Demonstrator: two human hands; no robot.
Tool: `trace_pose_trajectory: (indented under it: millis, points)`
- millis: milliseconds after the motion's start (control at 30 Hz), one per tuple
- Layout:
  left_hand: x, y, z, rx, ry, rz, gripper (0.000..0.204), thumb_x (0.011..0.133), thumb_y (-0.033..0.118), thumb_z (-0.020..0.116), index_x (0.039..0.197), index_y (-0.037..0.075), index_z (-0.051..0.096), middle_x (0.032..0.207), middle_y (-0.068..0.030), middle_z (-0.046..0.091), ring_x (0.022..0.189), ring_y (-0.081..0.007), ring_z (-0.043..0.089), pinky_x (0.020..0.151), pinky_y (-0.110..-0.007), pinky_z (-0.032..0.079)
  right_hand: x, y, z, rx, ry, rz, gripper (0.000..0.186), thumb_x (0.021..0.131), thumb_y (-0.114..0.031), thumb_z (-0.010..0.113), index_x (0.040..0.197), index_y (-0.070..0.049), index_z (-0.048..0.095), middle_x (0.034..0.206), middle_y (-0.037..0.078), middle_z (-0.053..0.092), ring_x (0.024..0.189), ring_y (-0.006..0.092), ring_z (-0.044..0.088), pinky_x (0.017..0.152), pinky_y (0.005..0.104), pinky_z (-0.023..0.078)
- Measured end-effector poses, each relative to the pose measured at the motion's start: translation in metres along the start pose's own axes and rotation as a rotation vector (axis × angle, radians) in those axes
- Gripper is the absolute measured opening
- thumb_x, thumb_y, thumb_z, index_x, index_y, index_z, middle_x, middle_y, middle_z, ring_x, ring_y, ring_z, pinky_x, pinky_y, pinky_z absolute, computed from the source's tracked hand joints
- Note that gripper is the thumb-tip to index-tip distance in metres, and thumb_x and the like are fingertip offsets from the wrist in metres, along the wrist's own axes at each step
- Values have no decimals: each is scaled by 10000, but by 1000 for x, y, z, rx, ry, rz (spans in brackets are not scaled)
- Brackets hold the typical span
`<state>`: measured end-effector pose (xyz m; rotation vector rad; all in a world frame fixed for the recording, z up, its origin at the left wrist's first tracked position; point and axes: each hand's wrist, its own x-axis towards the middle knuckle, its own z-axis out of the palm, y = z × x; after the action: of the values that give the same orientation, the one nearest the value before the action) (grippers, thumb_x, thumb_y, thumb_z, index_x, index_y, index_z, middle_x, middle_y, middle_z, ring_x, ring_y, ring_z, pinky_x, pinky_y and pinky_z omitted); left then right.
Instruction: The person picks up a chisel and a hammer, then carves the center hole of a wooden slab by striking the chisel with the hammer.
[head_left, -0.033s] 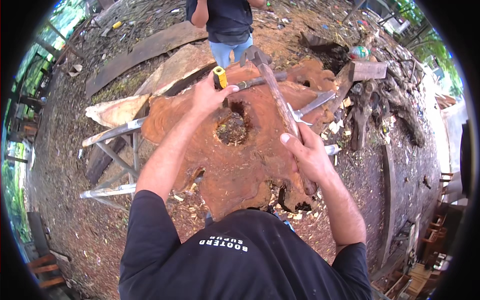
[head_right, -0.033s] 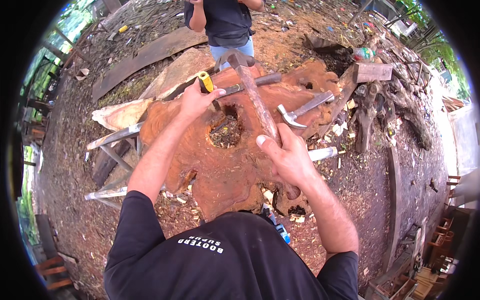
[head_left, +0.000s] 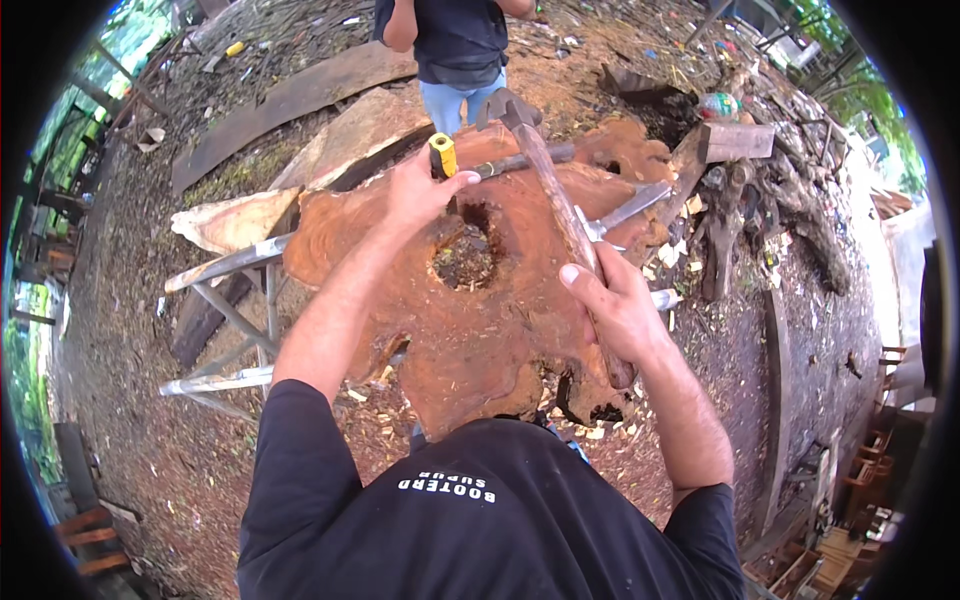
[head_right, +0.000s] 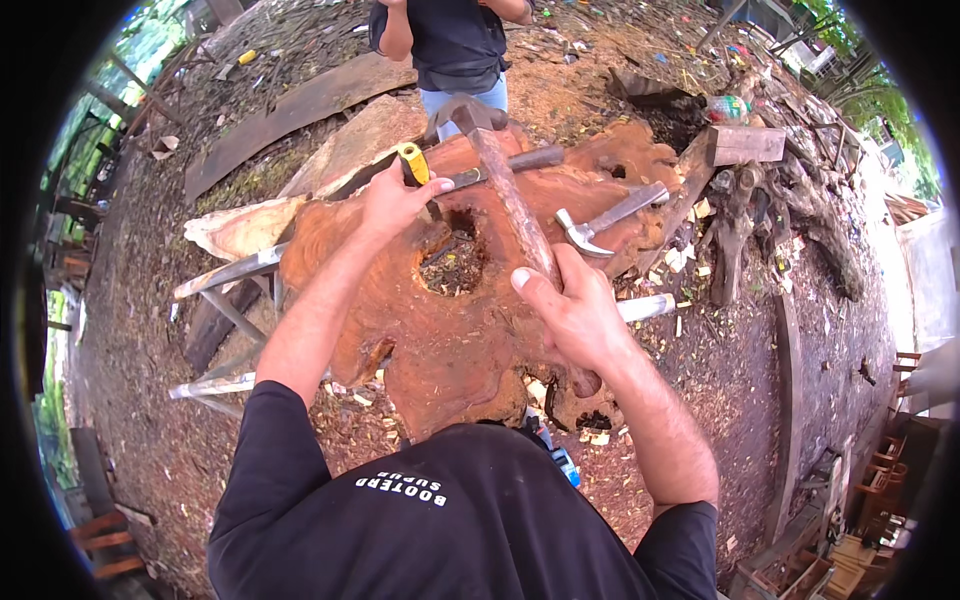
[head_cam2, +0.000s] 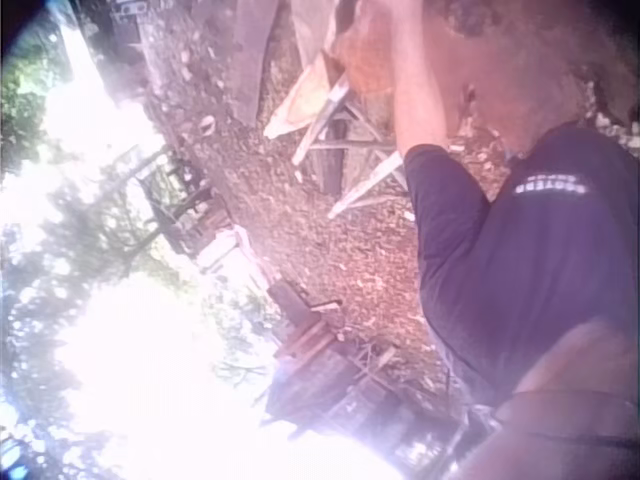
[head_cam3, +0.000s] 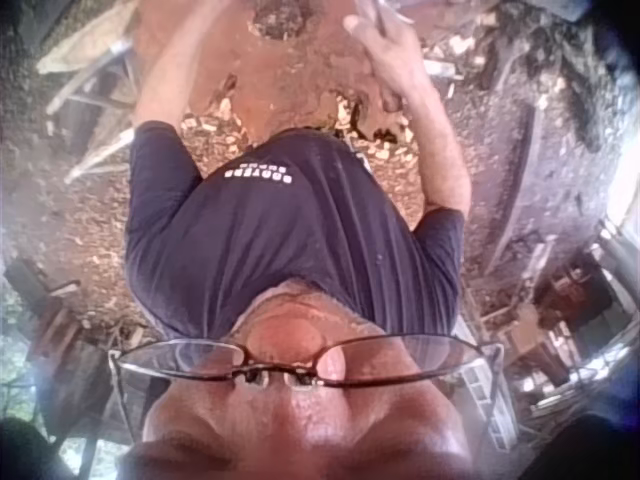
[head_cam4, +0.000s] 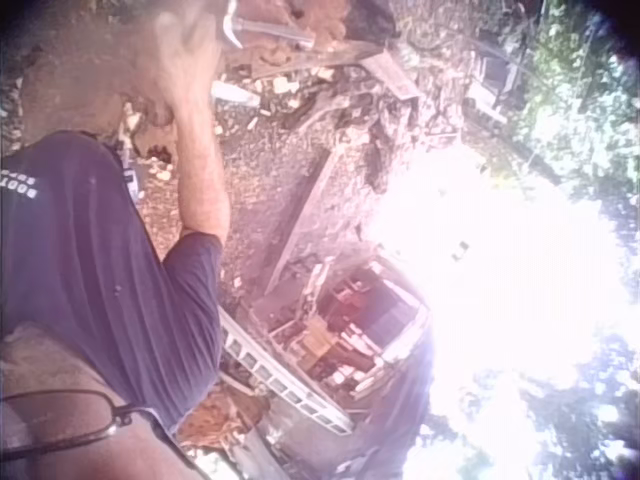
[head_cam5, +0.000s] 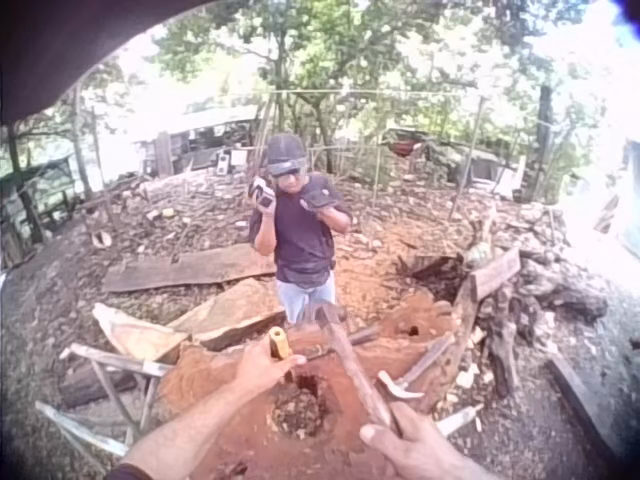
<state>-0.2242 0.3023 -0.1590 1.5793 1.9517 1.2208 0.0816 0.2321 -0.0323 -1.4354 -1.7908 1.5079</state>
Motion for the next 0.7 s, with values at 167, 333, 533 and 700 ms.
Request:
trace_pose_trajectory:
  millis: [167, 333, 533, 700]
  points:
    - [1, 4, 5, 63, -91, -111, 606, 743, 593, 818, 977, 43, 721, 868, -143, 740, 812, -268, 718, 754, -403, 548, 7, -33, -2, -379, 139, -360, 432, 950, -353, 647, 1075, 45, 534, 716, 194, 648, 564, 351, 650, 547, 432, 497]
    - [2, -3, 2, 61, -69, -46, 596, 757, 601, 800, 973, 49, 735, 871, -162, 740, 801, -290, 721, 750, -414, 550, 22, -49, 21, -477, 122, -420, 435, 953, -316, 623, 1089, 75, 487, 707, 261, 648, 665, 473, 658, 617, 513, 518]
    - [3, -8, 12, 155, -101, -84, 586, 776, 581, 783, 989, 37, 736, 905, -187, 739, 853, -335, 725, 769, -435, 559, 53, -25, 26, -729, 6, -239, 501, 947, -378, 593, 1021, 113, 527, 797, 326, 667, 801, 499, 674, 775, 548, 530]
    - [0, -12, 7, 81, -65, -60, 631, 759, 638, 774, 931, 32, 740, 833, -165, 738, 803, -304, 729, 758, -429, 555, 28, -62, 20, -591, 87, -357, 470, 940, -348, 617, 1027, 97, 492, 773, 330, 655, 776, 500, 669, 735, 554, 527]
